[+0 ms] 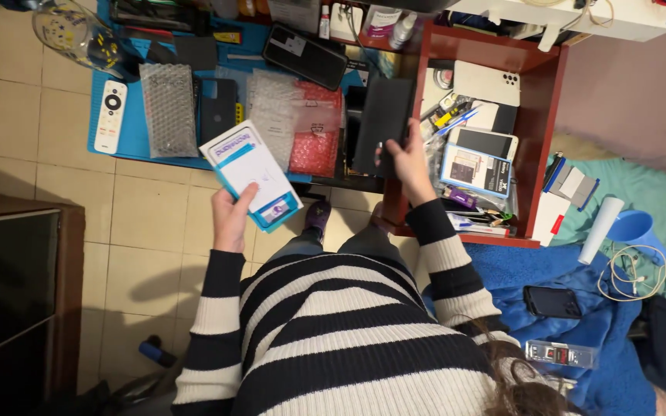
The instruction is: Organizing a drawer by sorting through electronic devices, packaging, and discarding trash.
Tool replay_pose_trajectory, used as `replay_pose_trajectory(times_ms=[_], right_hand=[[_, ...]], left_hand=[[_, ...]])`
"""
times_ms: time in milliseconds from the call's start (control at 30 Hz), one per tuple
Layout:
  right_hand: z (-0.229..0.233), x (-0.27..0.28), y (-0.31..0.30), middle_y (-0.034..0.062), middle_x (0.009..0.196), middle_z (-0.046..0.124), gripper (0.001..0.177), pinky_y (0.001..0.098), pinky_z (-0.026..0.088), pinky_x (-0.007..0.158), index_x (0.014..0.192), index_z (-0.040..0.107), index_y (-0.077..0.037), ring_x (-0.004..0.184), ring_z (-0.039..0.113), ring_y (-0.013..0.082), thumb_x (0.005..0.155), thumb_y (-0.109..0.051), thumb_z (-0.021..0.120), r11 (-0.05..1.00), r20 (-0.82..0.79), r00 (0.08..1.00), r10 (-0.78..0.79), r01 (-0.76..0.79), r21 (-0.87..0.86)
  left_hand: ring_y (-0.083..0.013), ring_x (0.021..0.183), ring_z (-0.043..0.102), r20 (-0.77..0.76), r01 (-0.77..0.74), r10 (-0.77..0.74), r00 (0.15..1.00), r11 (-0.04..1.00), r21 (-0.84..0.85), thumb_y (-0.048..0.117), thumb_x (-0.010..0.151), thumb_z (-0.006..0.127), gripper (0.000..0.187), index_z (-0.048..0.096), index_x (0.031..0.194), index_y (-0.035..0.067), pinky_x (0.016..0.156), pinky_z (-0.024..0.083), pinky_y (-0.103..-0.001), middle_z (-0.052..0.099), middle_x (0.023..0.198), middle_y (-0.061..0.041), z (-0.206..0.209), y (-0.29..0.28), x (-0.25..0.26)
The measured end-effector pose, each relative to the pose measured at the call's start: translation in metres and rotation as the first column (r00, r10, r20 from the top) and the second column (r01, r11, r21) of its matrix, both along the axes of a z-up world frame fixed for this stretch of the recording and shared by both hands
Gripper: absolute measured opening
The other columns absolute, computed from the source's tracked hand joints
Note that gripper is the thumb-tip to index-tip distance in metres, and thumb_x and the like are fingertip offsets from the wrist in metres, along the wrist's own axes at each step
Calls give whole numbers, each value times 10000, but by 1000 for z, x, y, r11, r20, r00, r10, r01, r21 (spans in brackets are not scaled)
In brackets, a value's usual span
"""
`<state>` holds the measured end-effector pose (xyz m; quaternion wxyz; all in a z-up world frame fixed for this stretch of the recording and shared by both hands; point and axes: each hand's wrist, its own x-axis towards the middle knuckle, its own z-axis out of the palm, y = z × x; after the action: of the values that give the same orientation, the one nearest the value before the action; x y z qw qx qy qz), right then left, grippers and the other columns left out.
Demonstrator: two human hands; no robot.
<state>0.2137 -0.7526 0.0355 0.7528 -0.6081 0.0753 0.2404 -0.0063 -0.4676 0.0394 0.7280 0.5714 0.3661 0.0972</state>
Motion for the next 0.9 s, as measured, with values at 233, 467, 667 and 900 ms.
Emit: replay_pose_trajectory(times_ms=[233,467,667,900], right_hand=[[-83,-7,30,152,913,678,506,392,603,591,1387,345,-99,738,707,250,941,56,525,895,191,956,221,-121,-429],[-118,-8,64,336,812,669,558,616,517,757,1321,337,-9,795,653,549,827,30,594,549,325,823,466,19,-836],[-76,12,81,300,817,683,570,599,544,739,1345,350,-53,776,677,511,830,18,583,553,349,858,376,94,-828],[-71,112,100,208,972,723,336,564,524,798,1241,669,-172,928,678,460,932,-43,680,533,542,630,556,230,-814]], left_hand=[[-105,933,701,73,104,-99,992,993,-59,117,944,720,246,715,1119,-56,832,560,-260,760,1066,-70,9,2,9],[-104,919,699,25,116,-115,993,991,-59,118,949,719,241,711,1105,-65,820,557,-266,761,1054,-81,3,12,1],[-106,912,698,4,117,-117,993,991,-58,126,950,717,242,718,1104,-61,816,553,-270,762,1048,-83,7,17,-3],[-93,929,682,19,73,-73,997,997,-30,125,937,723,242,714,1110,-44,826,547,-266,759,1062,-65,-7,27,-23]])
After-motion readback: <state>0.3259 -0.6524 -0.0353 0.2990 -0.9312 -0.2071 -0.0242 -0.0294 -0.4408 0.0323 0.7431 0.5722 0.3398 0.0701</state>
